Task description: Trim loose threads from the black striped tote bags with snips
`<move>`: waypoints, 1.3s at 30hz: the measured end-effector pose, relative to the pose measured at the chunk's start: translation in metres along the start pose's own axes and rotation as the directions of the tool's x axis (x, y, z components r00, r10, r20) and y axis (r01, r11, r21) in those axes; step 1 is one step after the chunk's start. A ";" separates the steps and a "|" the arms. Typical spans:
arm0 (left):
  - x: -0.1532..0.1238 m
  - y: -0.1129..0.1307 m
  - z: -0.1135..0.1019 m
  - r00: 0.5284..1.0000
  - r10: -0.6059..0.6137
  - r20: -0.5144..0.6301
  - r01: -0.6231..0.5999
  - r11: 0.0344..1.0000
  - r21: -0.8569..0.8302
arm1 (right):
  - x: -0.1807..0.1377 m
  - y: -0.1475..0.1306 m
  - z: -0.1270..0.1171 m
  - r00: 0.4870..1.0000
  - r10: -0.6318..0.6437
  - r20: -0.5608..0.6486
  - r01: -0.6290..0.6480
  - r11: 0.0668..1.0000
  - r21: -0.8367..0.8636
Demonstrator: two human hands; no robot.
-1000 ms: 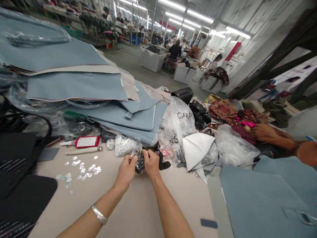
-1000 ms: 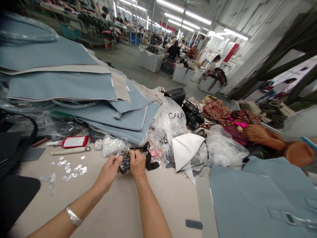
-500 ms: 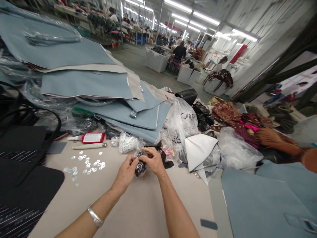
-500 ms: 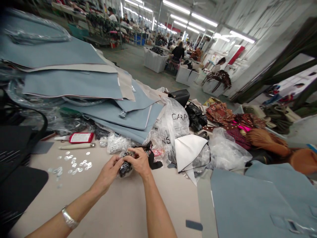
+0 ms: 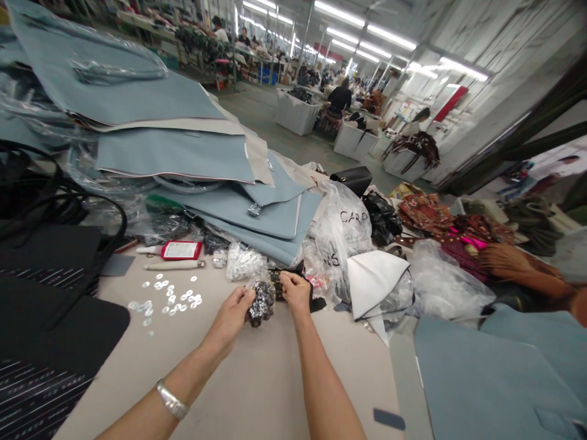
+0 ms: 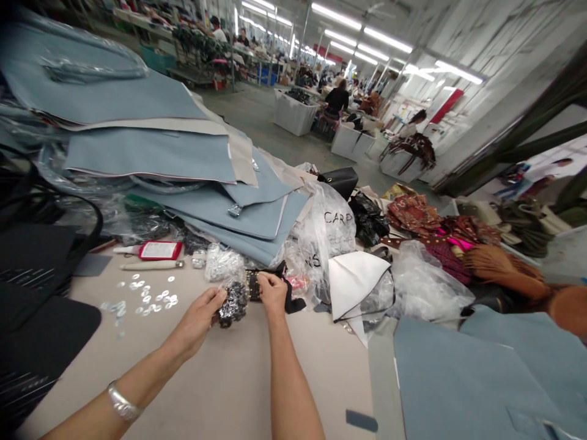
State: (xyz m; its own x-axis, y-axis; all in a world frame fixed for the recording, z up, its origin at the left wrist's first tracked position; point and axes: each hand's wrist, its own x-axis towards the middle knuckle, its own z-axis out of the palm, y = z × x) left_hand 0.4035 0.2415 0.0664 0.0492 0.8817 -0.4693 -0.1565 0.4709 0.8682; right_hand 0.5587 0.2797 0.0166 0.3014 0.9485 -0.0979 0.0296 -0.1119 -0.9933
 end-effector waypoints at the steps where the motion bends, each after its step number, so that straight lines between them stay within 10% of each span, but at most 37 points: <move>1: 0.000 0.002 -0.002 1.000 -0.006 -0.001 0.006 1.000 -0.010 | 0.001 -0.003 -0.003 1.000 -0.014 0.009 0.014 1.000 -0.014; 14: -0.003 0.005 -0.004 0.996 0.047 0.074 -0.046 0.999 -0.011 | -0.014 -0.037 -0.002 0.968 0.087 0.233 -0.089 0.996 -0.003; 24: -0.001 0.000 -0.016 0.999 -0.002 0.047 0.006 0.997 -0.083 | -0.009 -0.026 -0.019 0.991 0.096 0.090 -0.092 0.995 -0.042; 39: 0.000 -0.002 -0.012 0.998 -0.030 0.049 0.040 0.974 -0.224 | -0.029 -0.023 -0.005 0.939 0.252 0.233 -0.281 0.954 0.100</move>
State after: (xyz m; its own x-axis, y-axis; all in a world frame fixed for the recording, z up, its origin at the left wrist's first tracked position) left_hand 0.3915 0.2397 0.0624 0.1019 0.8677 -0.4865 -0.3713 0.4869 0.7906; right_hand 0.5537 0.2531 0.0422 0.0683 0.9316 -0.3570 -0.1523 -0.3439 -0.9266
